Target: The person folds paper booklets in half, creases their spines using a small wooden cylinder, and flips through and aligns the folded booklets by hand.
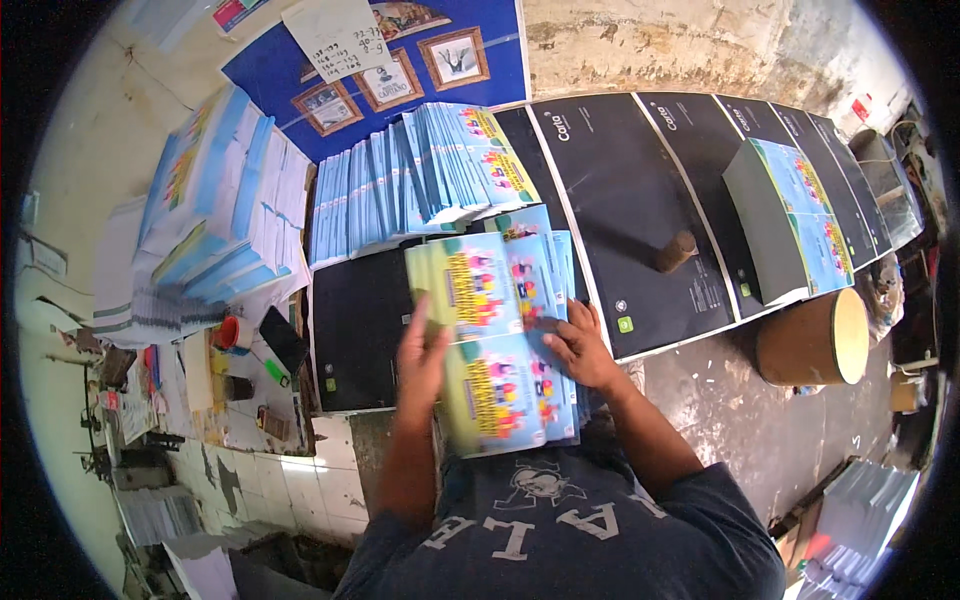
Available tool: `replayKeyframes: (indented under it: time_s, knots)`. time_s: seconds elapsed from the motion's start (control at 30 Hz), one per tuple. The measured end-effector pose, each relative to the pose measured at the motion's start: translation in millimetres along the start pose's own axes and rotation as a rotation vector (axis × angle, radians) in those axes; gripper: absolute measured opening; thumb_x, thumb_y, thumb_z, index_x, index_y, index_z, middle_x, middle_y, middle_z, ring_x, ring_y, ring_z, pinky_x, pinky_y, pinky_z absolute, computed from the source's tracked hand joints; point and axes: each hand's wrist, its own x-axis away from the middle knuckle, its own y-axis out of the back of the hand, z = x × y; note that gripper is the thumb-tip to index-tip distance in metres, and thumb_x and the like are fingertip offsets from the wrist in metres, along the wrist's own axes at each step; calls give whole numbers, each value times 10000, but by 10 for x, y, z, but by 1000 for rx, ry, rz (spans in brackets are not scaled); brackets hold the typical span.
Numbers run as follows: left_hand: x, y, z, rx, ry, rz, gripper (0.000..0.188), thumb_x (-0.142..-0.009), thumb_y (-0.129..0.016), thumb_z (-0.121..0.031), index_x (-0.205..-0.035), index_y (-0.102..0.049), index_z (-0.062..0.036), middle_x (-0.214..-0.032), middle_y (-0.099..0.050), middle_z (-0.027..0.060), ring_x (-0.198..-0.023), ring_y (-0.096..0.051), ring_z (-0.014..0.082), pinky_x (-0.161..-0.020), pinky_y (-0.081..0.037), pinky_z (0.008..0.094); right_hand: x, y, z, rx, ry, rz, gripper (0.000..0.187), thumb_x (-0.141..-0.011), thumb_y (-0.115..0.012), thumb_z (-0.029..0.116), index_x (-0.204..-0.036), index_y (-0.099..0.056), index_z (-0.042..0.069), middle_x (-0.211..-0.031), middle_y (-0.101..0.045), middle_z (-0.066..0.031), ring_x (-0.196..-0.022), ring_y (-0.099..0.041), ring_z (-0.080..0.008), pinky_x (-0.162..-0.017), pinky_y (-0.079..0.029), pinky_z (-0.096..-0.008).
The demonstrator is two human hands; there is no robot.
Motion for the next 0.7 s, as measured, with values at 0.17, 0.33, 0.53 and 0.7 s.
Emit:
replayKeyframes:
  time_s: [0.17, 0.33, 0.53, 0.7]
  knots:
    - [16, -468, 113, 20, 16, 82, 594, -971, -611, -96, -1510, -361, -71, -1399, -517, 101, -1211, -507, 153, -1028, -411, 306, 31, -60, -121, 32, -16, -54, 386, -930, -621, 422, -960, -756, 61, -1487, -397, -234, -1342, -328, -446, -1132, -158, -529]
    - [-18, -259, 190, 229, 72, 0, 524, -981, -611, -142, -1469, -429, -90, -1270, -600, 69, -1117, -543, 125, -974, -433, 288, 27, -51, -154, -233, -17, -91, 356, -947, -607, 373, -981, -767, 57, -1467, -440, -208, -1348, -351, -355, -1112, -197, -468]
    - [65, -364, 260, 262, 449, 78, 328, -975, -630, -243, -1211, -644, -16, -1174, -660, 62, -1051, -575, 103, -878, -455, 280, 36, -15, -135, -200, -45, -57, 342, -974, -583, 329, -1004, -756, 37, -1475, -421, -199, -1327, -364, -339, -1131, -207, -448]
    - [116, -478, 9, -30, 370, 226, 330, -941, -672, -244, -1101, -685, 44, -971, -711, 49, -865, -626, 88, -772, -498, 273, 18, -37, -70, -132, -22, -122, 347, -953, -601, 369, -1038, -757, 71, -1441, -472, -203, -1324, -392, -336, -1109, -194, -442]
